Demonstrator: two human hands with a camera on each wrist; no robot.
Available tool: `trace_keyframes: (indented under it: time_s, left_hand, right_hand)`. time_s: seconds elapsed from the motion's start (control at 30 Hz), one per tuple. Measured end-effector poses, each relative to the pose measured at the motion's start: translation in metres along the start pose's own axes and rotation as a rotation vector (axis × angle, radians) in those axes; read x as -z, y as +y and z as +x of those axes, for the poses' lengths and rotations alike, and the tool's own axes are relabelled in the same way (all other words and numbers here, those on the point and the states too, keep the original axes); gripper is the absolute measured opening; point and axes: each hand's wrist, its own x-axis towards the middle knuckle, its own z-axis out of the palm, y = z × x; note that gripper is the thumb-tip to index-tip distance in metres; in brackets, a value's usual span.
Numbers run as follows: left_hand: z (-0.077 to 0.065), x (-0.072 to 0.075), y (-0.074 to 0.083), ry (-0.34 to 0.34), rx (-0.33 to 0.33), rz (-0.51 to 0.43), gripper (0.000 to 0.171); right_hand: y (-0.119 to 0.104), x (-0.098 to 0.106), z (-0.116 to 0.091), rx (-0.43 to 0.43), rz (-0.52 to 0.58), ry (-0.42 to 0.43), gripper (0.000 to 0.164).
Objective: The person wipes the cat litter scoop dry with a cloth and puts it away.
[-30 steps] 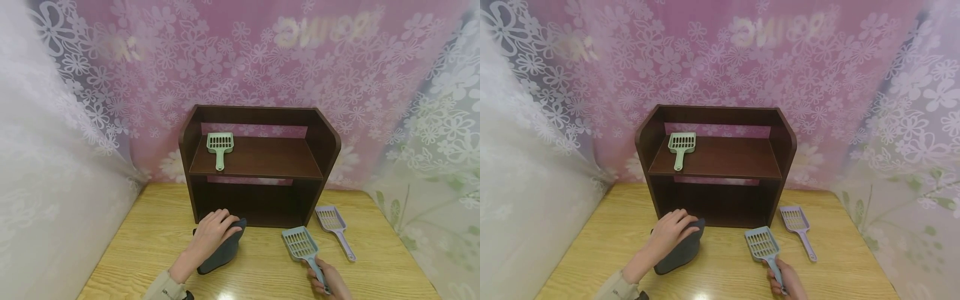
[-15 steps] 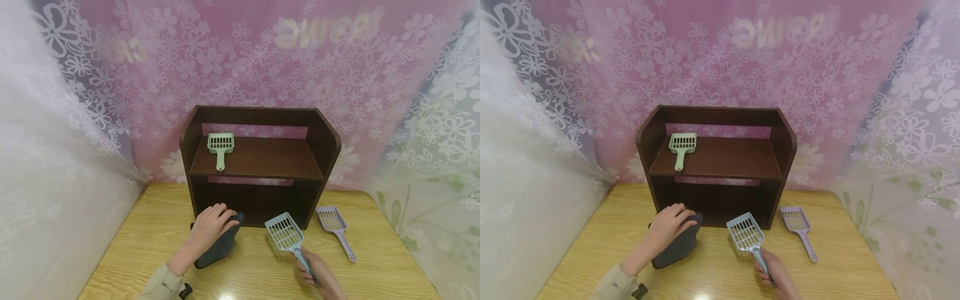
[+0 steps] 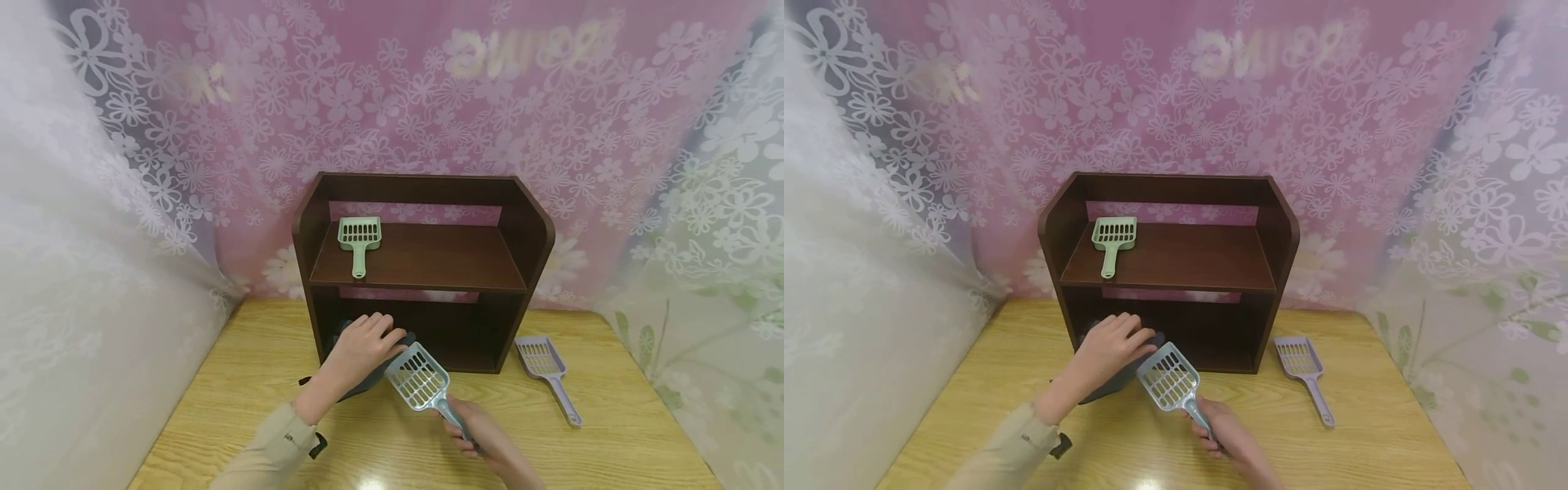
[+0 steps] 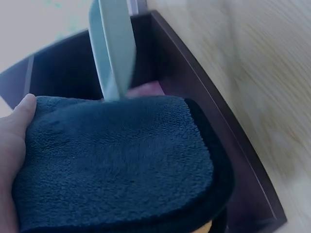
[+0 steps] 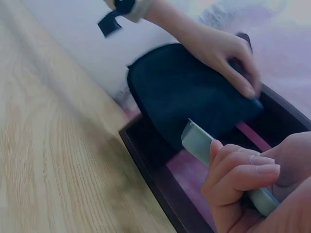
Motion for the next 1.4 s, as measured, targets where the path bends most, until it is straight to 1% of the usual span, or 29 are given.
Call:
trace_keyframes:
  time_s: [0.1, 0.2, 0.33, 0.43, 0.57, 0.63, 0.67, 0.8, 0.9, 1.03, 1.13, 1.33, 1.4]
  left_hand:
    - [0.009, -0.002, 0.014, -0.005, -0.013, -0.022, 0.025]
    - [0.014, -0.006, 0.031, -0.013, -0.011, -0.071, 0.023]
    - [0.012, -0.014, 0.049, -0.052, -0.008, -0.12, 0.019]
    - [0.006, -0.02, 0.056, -0.115, 0.013, -0.162, 0.018]
    - [-0.001, -0.024, 0.054, -0.205, 0.023, -0.212, 0.02]
    - [-0.002, -0.023, 0.052, -0.217, 0.013, -0.222, 0.02]
    - [-0.002, -0.023, 0.05, -0.217, 0.007, -0.22, 0.02]
    - [0.0, -0.021, 0.047, -0.18, -0.011, -0.182, 0.017]
    - [0.003, -0.02, 0.048, -0.166, -0.009, -0.144, 0.017]
    - [0.005, -0.019, 0.049, -0.143, 0.036, -0.117, 0.018]
    - [0.004, -0.022, 0.049, -0.121, 0.073, -0.085, 0.018]
    - [0.0, -0.028, 0.041, -0.094, 0.187, -0.008, 0.02]
    - [-0.001, -0.029, 0.039, -0.077, 0.214, 0.009, 0.021]
  right_hand:
    - [-0.004, -0.007, 0.007, 0.012, -0.012, -0.02, 0.044]
    - [-0.007, -0.01, 0.011, 0.03, -0.025, -0.03, 0.045]
    - [-0.013, -0.013, 0.014, 0.051, -0.037, -0.022, 0.045]
    - [-0.017, -0.014, 0.014, 0.06, -0.045, 0.017, 0.043]
    - [-0.02, -0.014, 0.01, 0.049, -0.055, 0.074, 0.041]
    - [-0.021, -0.013, 0.008, 0.043, -0.054, 0.084, 0.041]
    - [-0.021, -0.012, 0.008, 0.043, -0.055, 0.084, 0.041]
    - [-0.023, -0.013, 0.007, 0.052, -0.07, 0.084, 0.042]
    - [-0.026, -0.016, 0.007, 0.048, -0.087, 0.104, 0.042]
    - [-0.027, -0.019, 0.008, 0.041, -0.104, 0.128, 0.043]
    - [-0.026, -0.02, 0.009, 0.038, -0.112, 0.136, 0.044]
    - [-0.025, -0.023, 0.007, 0.035, -0.105, 0.139, 0.043]
    - [-0.025, -0.024, 0.006, 0.034, -0.098, 0.139, 0.043]
